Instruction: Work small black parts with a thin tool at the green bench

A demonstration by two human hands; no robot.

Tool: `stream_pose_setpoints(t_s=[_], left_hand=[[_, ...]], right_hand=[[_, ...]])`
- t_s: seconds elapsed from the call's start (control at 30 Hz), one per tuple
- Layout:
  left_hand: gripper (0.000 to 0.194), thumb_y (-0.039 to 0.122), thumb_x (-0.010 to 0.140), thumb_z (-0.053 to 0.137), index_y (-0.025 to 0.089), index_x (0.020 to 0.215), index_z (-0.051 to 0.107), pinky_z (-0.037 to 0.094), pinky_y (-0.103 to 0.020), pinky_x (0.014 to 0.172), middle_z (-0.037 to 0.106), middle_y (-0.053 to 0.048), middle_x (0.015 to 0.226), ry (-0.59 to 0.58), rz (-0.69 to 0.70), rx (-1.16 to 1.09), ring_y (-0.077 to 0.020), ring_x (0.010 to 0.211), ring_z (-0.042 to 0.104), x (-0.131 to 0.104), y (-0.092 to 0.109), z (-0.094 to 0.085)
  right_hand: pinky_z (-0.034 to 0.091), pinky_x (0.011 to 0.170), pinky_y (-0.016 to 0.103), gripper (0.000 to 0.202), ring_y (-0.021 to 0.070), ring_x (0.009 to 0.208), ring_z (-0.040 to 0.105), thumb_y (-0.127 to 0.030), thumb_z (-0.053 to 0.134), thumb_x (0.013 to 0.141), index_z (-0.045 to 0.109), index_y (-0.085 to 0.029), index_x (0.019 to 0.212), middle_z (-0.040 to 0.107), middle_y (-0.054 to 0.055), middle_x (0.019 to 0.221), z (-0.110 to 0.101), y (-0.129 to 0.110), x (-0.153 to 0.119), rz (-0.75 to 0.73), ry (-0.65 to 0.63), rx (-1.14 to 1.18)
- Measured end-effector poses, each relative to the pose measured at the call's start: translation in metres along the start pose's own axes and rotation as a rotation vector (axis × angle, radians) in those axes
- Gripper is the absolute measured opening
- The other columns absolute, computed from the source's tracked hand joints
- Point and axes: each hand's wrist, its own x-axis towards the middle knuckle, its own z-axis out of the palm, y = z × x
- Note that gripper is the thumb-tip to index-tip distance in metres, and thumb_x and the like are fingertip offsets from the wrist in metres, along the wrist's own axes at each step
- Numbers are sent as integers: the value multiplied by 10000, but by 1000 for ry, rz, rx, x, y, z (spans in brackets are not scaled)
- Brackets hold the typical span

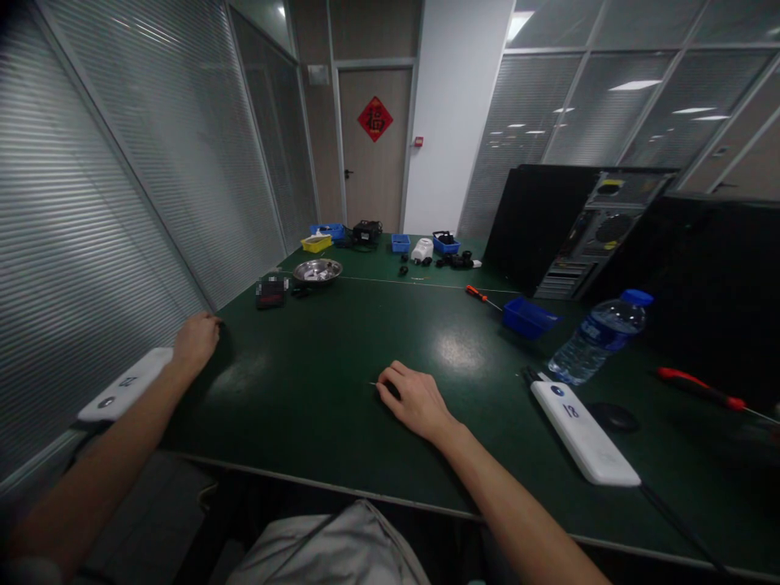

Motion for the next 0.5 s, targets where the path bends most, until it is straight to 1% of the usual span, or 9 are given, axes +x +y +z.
stream_pose_setpoints(t_s=[0.13,0.27,0.33,0.4,0.43,0.5], left_hand=[[461,212,931,352,67,1126,744,528,-496,880,651,-246,1164,-16,15,15,-399,1078,615,-2,0,0],[448,214,923,380,94,1170,733,516,-475,925,672,-218,1190,1,-8,-5,-372,1076,635,0,-5,0],[437,206,920,398,94,1183,728,505,-462,966,678,-204,1208,10,16,-70,-351,1084,643,2,-1,-1],[410,214,932,421,109,1178,731,487,-439,1013,690,-175,1205,-5,99,-182,-323,1108,644,3,16,-5],[391,230,944,437,128,1177,733,484,-421,1024,696,-153,1200,-30,162,-255,-305,1116,645,0,31,-8],[351,273,974,471,185,1193,731,497,-383,1007,700,-105,1198,-113,316,-426,-264,1105,651,-10,72,-18]], right_hand=[[426,695,271,213,147,806,630,-364,468,1067,645,-247,1057,653,19,1033,-1,-1,0,2,1,2],[411,679,268,203,149,809,628,-361,476,1065,646,-251,1054,650,15,1028,-2,-1,0,4,-2,-11],[407,675,268,203,148,806,627,-361,477,1065,647,-251,1053,648,13,1029,-1,-1,0,3,0,-12],[408,673,267,205,146,803,626,-362,476,1065,648,-251,1057,647,13,1032,-1,-1,0,-1,0,-7],[409,672,267,205,145,801,626,-363,476,1065,647,-251,1057,648,13,1033,-1,-1,0,-1,-1,-6],[413,672,270,207,145,796,624,-366,476,1064,647,-249,1056,649,14,1034,-1,-1,0,4,0,-6]])
